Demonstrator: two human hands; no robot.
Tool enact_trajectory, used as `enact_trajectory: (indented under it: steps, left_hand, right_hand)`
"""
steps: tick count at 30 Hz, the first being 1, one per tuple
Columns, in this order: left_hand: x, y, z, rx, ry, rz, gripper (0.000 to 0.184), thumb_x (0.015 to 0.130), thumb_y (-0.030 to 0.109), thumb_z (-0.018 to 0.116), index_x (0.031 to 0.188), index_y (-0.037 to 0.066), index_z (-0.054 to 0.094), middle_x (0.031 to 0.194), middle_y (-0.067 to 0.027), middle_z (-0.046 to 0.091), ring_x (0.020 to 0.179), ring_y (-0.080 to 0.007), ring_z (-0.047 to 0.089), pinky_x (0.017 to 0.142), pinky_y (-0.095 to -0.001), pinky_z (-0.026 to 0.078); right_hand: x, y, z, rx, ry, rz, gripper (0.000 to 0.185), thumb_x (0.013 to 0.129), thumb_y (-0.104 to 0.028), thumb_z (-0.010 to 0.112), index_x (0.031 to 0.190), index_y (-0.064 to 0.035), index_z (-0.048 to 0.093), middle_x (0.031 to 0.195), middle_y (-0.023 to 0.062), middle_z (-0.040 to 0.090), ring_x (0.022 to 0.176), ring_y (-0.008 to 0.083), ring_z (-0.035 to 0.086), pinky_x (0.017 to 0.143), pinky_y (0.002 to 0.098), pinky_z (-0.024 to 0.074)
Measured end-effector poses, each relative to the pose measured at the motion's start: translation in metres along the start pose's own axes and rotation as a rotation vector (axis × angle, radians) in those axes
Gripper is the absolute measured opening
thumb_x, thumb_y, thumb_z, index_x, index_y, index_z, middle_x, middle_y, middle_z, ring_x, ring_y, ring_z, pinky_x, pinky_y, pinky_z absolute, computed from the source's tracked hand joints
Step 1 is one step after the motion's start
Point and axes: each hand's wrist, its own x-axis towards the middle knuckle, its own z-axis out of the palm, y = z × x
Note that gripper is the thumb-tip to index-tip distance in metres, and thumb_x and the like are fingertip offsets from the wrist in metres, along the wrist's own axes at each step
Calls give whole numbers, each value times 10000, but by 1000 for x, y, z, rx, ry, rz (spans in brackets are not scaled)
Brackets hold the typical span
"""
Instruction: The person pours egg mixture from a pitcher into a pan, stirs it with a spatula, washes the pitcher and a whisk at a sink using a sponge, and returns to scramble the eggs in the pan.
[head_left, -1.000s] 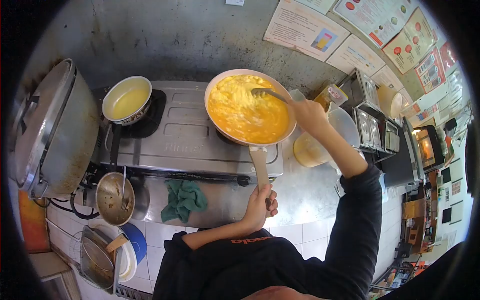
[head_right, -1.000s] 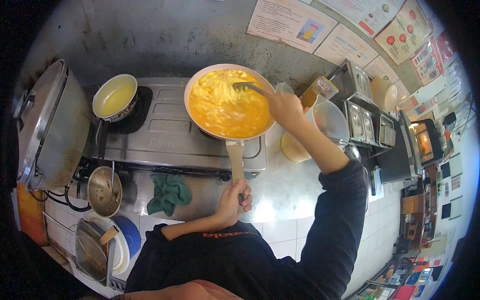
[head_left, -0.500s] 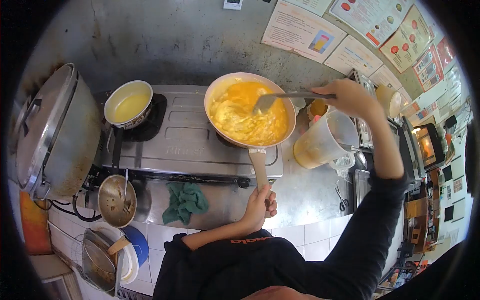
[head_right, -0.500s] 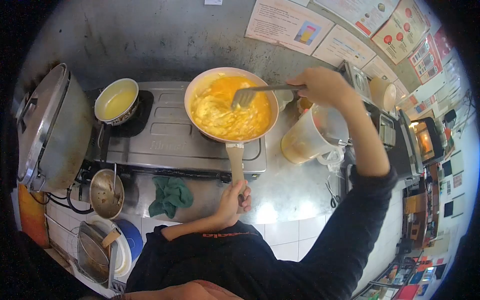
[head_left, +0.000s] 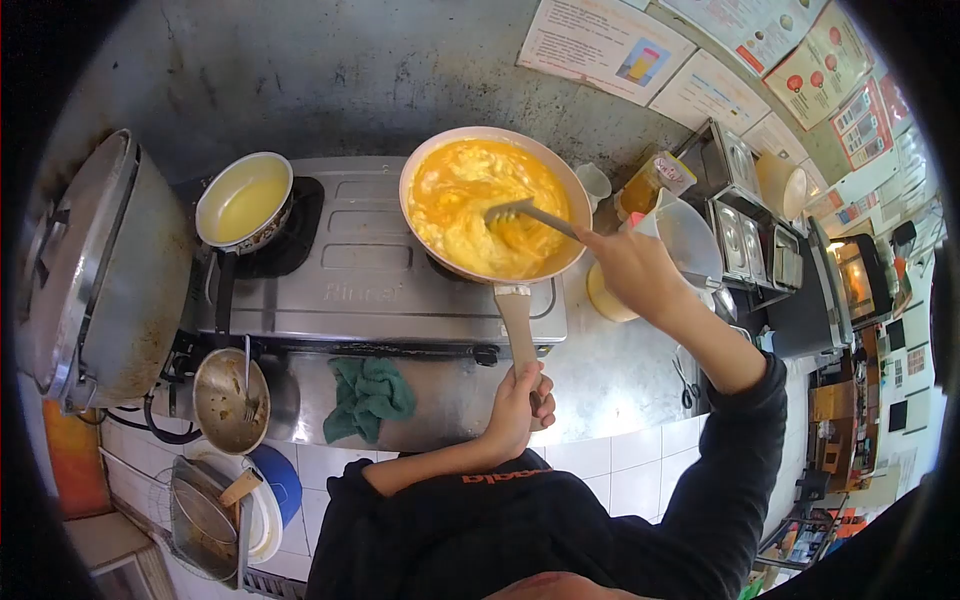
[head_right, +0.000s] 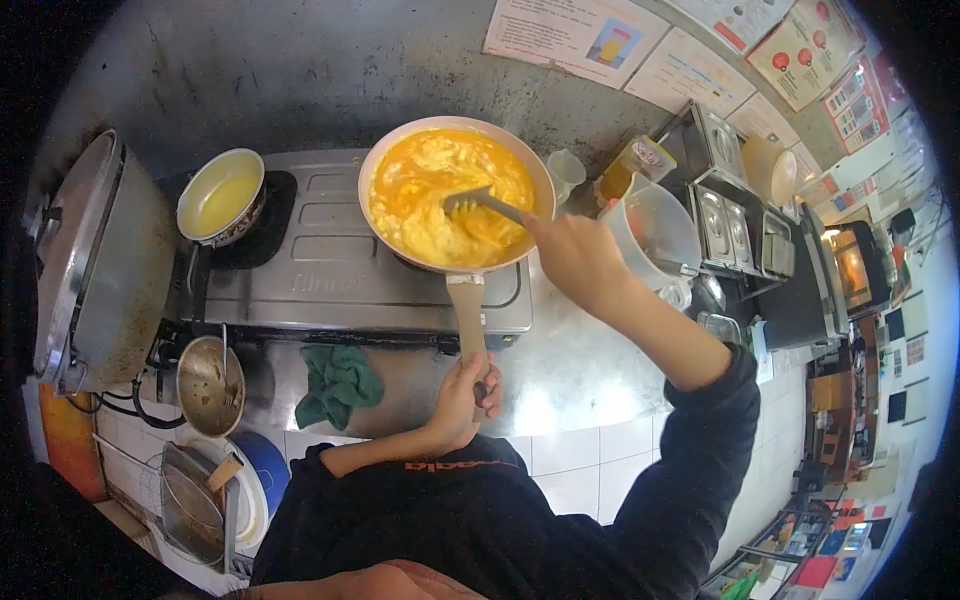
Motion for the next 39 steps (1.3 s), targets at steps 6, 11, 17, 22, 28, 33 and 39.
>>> enact_trajectory:
  steps: [6,11,17,22,28,33,39]
  left_hand:
    - [-1,0,2,19,8,22,225,880,280,430,974,85,372,716,-32,405,482,-104,391,418,-246,343]
    - [-1,0,2,42,18,17,218,883,294,415,973,98,388,710,-28,406,485,-109,377,423,-253,332]
    - [0,-1,-1,25,14,-5,219,882,298,419,973,102,383,706,-19,411,486,-111,383,424,-255,333]
    - [0,1,-1,4,2,-5,214,886,290,420,964,96,376,713,-25,414,480,-104,399,414,-245,345]
    - [1,2,0,15,3,-20,214,889,292,412,965,97,368,706,-24,404,479,-104,392,418,-244,346]
    - [0,3,0,20,16,-26,214,890,288,410,967,94,363,698,-26,401,474,-105,384,416,-243,342]
    - [0,1,1,18,14,-3,216,890,283,410,964,85,363,693,-28,405,469,-103,381,411,-244,340]
  right_hand:
    - [57,0,29,3,23,39,308,779,-84,423,1069,-68,526,667,132,597,618,263,608,511,371,485]
    - [91,-1,35,32,75,87,384,758,-60,410,1120,-142,509,715,156,594,656,297,598,544,405,476]
    - [89,46,-10,117,-14,84,331,765,-137,480,1086,-176,555,811,159,603,722,304,584,626,394,458]
    - [32,44,-104,74,-168,68,300,755,-144,542,1053,-154,576,821,149,601,759,308,568,677,373,440]
    - [-2,1,-81,33,-241,-33,233,736,-111,532,945,-157,624,746,87,610,741,265,595,647,395,466]
    - [2,-43,-38,42,-32,-122,136,727,-83,490,817,-34,580,649,111,599,599,221,611,509,340,484]
    - [36,-78,-15,-96,43,-70,91,734,-83,503,767,-22,562,589,76,592,547,179,609,451,267,468]
